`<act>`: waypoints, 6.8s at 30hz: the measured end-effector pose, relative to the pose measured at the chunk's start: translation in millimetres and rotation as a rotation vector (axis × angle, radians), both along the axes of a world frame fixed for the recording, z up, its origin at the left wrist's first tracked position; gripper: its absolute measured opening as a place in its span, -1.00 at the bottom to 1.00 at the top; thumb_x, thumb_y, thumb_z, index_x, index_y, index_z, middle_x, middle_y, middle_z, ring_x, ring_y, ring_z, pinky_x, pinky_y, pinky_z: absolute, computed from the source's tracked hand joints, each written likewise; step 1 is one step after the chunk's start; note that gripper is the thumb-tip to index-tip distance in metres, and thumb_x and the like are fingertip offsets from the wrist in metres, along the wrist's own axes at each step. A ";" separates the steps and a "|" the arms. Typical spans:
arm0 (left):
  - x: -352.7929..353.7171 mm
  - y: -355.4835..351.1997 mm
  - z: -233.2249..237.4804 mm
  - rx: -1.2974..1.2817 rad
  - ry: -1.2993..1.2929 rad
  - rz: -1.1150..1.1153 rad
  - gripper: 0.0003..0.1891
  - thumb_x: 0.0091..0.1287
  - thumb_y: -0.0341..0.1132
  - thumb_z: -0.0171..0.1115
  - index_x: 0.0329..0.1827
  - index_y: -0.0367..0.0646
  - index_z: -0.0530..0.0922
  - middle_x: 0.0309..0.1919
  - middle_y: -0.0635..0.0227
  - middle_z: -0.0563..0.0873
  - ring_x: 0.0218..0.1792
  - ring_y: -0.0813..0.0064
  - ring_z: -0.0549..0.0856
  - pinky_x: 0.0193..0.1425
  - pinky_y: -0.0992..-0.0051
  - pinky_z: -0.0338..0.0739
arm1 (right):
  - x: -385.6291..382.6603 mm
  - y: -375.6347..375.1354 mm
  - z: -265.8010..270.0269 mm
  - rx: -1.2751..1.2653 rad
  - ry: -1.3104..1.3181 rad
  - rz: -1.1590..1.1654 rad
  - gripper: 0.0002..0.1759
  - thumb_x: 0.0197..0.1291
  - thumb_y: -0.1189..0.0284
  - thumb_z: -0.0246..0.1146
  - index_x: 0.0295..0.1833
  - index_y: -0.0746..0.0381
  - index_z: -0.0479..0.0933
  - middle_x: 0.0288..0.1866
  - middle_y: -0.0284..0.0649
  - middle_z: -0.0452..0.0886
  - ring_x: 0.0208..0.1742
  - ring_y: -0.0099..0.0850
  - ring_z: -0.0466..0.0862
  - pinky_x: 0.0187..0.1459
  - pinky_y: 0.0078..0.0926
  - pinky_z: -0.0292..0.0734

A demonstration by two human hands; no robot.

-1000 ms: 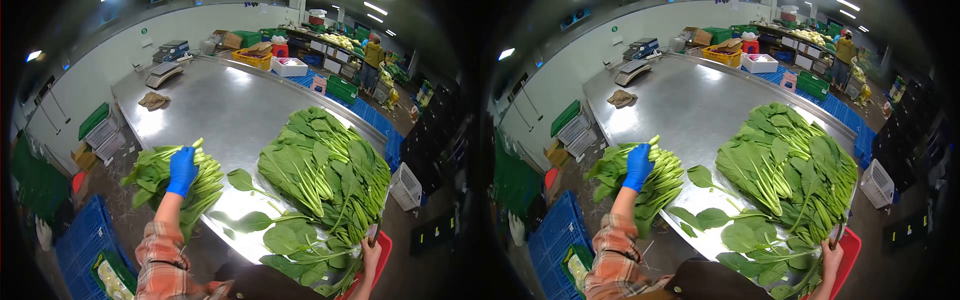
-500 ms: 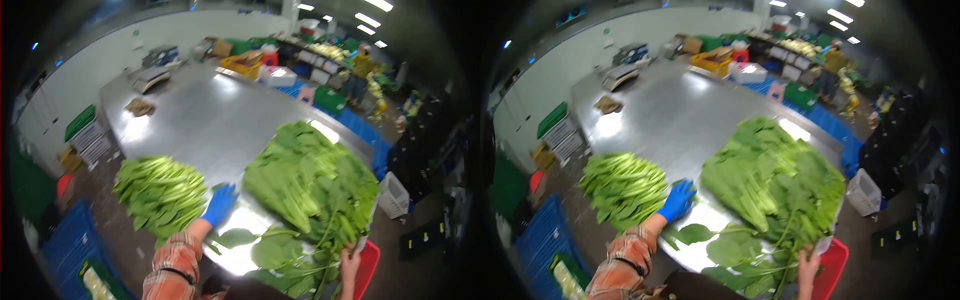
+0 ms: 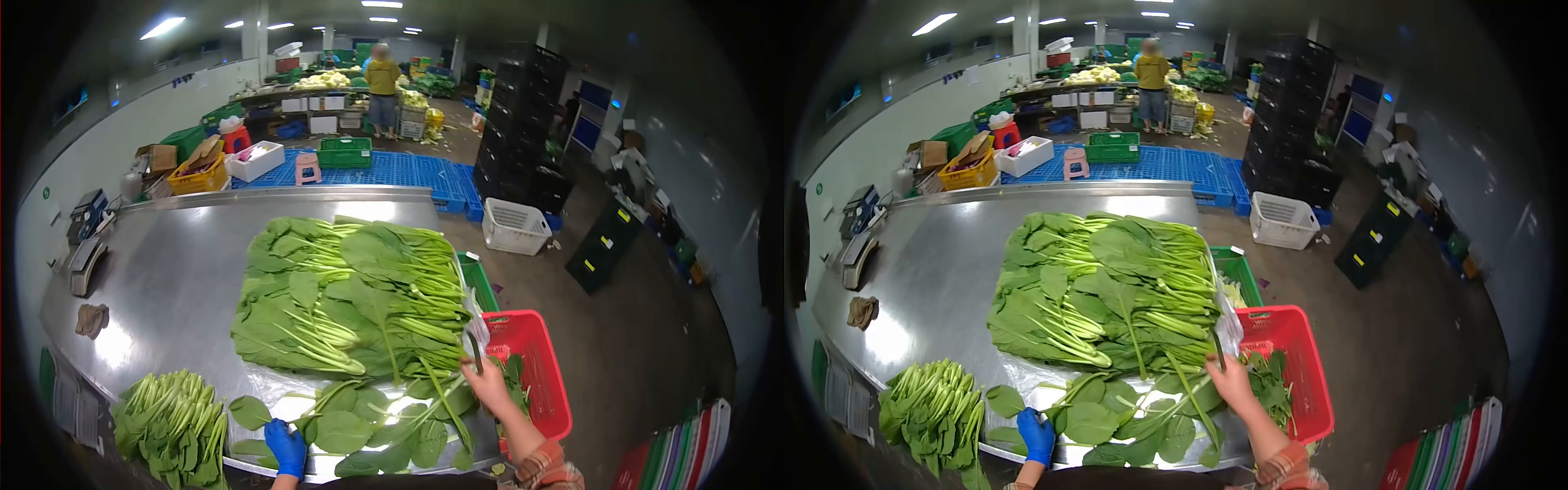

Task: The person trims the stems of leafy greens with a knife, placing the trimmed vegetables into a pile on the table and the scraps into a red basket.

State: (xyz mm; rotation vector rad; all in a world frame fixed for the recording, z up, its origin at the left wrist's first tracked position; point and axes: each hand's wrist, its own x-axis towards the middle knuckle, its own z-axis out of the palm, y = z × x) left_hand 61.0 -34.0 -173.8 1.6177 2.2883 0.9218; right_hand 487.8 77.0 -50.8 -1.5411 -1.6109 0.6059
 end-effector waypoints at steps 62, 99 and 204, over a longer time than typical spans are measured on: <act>78.8 110.5 306.6 0.278 -1.211 -0.503 -0.75 0.35 -0.27 0.16 -0.02 -0.23 0.56 -0.63 0.63 0.38 -0.66 0.79 0.29 -0.59 0.68 0.10 | 63.1 -11.4 -43.9 -0.288 -0.047 0.050 -0.63 0.06 0.35 0.37 -0.04 0.34 0.59 -0.43 -0.14 0.63 -0.52 -0.36 0.60 -0.45 -0.42 0.51; 135.1 45.2 180.1 -0.306 -1.043 -0.532 -0.72 0.28 -0.31 0.29 -0.03 -0.29 0.62 -0.44 0.39 0.70 -0.44 0.70 0.61 -0.32 0.69 0.44 | -83.9 -25.0 31.8 -0.070 -0.030 0.638 -0.71 0.30 0.41 0.11 0.06 0.33 0.48 -0.20 0.04 0.58 -0.17 0.00 0.58 -0.16 -0.21 0.50; 58.7 30.7 235.5 0.089 -1.144 -0.388 -0.61 0.15 -0.50 0.25 0.08 -0.29 0.48 -0.36 0.30 0.65 -0.38 0.48 0.66 -0.25 0.50 0.57 | -62.3 -8.8 -9.0 -0.761 0.386 0.625 -0.59 0.18 0.49 0.23 0.14 0.37 0.41 -0.26 -0.20 0.66 -0.52 -0.62 0.58 -0.72 -0.71 0.31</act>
